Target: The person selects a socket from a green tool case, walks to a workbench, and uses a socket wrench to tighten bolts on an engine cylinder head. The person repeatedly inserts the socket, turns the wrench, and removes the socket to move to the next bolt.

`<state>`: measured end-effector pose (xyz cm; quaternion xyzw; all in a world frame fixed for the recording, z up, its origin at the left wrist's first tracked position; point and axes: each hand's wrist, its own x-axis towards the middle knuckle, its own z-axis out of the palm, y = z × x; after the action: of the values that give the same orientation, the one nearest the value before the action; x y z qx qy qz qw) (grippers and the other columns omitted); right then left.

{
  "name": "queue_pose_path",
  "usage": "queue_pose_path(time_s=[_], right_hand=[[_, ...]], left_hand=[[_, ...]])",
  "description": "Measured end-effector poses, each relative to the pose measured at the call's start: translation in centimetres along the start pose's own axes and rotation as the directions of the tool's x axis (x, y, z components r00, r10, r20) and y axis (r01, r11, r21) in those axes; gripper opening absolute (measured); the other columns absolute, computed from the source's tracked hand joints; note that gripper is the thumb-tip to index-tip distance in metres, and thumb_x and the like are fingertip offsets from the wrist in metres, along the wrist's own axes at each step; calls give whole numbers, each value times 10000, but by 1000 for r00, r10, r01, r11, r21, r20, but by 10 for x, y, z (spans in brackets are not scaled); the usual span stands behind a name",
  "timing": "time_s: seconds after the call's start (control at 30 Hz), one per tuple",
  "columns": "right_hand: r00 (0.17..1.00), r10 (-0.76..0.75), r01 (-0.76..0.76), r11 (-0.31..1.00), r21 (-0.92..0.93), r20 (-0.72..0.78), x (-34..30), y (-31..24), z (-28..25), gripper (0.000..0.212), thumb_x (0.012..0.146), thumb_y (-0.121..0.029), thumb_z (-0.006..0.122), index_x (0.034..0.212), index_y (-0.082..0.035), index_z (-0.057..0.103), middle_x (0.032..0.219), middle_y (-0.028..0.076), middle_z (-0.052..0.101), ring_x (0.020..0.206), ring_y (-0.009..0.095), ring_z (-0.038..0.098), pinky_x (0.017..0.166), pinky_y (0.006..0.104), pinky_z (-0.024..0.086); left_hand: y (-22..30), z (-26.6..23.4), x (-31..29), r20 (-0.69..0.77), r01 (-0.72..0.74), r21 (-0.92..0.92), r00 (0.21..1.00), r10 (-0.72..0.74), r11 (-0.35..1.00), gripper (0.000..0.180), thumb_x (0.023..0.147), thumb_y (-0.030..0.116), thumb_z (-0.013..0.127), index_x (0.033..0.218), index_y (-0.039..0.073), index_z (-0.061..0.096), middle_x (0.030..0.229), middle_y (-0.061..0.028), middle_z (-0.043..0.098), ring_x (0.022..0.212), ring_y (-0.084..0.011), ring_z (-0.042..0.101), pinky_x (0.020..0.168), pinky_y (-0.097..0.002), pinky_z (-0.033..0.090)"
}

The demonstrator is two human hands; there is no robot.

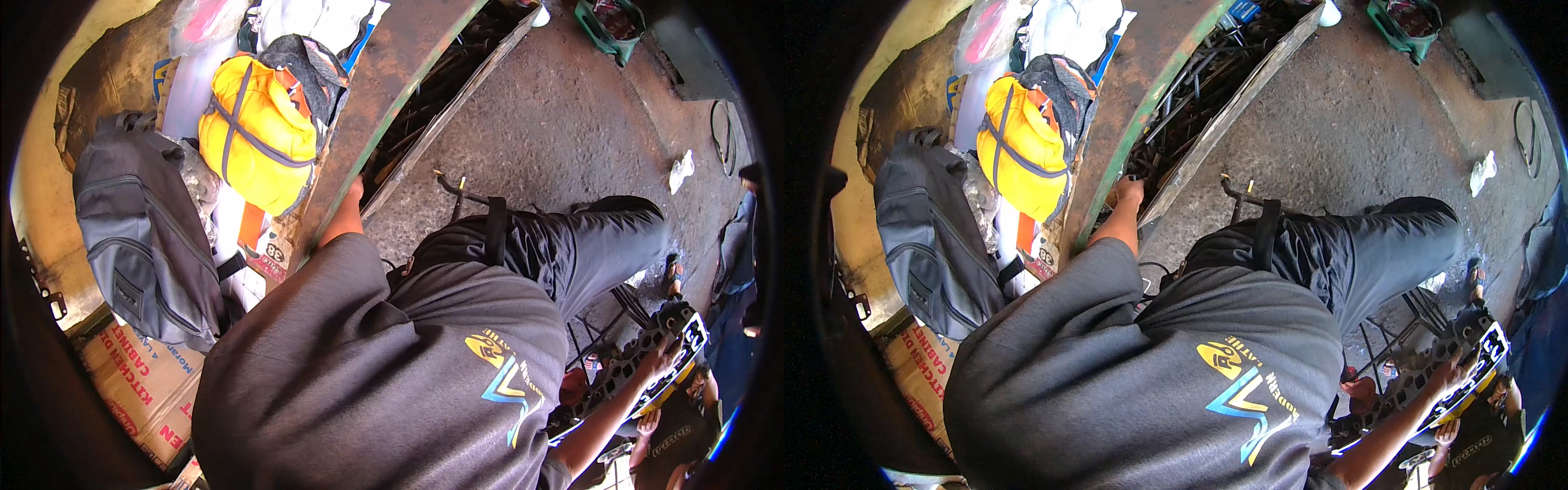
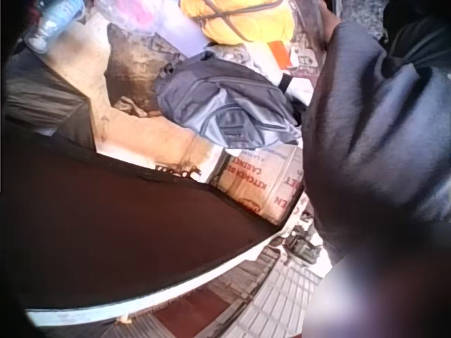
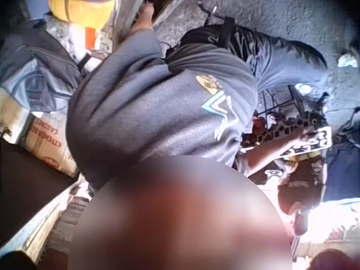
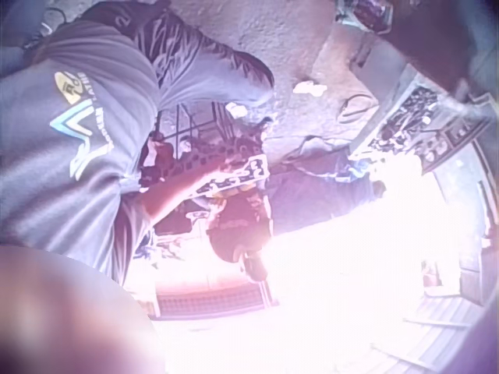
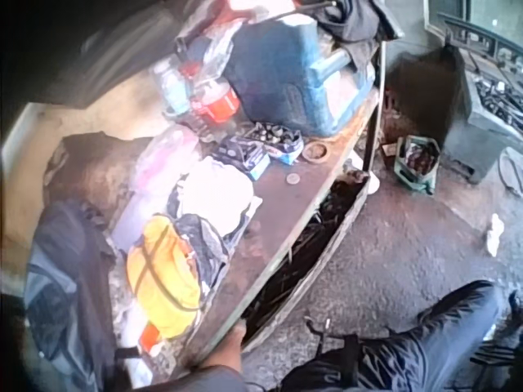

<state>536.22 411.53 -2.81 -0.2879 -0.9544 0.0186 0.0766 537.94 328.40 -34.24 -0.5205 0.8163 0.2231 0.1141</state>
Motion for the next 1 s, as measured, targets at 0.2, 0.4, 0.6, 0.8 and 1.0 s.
queue_pose_path(time_s=[0.2,0.4,0.6,0.8,1.0], right_hand=[[1000,-22,22,999,-42,-3,2,7,3,508,984,-290,588,1463,-147,500,1406,197,541,1250,371,525,1052,455,398],[999,-37,37,998,57,7,5,5,4,498,975,-234,590,1458,-148,506,1422,185,539,1274,349,528,1065,431,398],[1000,-26,27,991,129,-8,4,-4,4,508,949,-207,584,1449,-146,516,1408,195,548,1251,351,539,1045,432,415],[999,-6,7,1000,18,-53,-2,-11,4,512,945,-247,569,1447,-161,514,1349,236,524,1240,402,514,1049,457,409],[991,-88,84,996,-43,-97,-6,-14,5,482,970,-262,540,1432,-128,524,1350,233,540,1232,398,511,1048,472,399]], left_hand=[[48,-15,-53,-196,-79,170,974,113,982,396,848,246,769,1209,108,680,1134,-188,704,1029,-375,673,878,-463,525],[123,-25,-53,99,-389,156,921,377,908,396,880,231,706,1250,102,655,1174,-191,692,1101,-375,643,915,-458,519],[149,-6,-29,280,-440,159,878,387,884,418,927,129,611,1334,35,592,1291,-223,628,1207,-388,589,998,-475,487],[168,-33,-56,223,-355,-83,904,365,931,394,995,170,472,1363,88,583,1328,-213,613,1232,-373,583,1014,-480,470],[188,-43,-62,390,-295,22,882,263,955,416,986,195,471,1375,89,575,1360,-225,587,1253,-379,566,1035,-473,457]])
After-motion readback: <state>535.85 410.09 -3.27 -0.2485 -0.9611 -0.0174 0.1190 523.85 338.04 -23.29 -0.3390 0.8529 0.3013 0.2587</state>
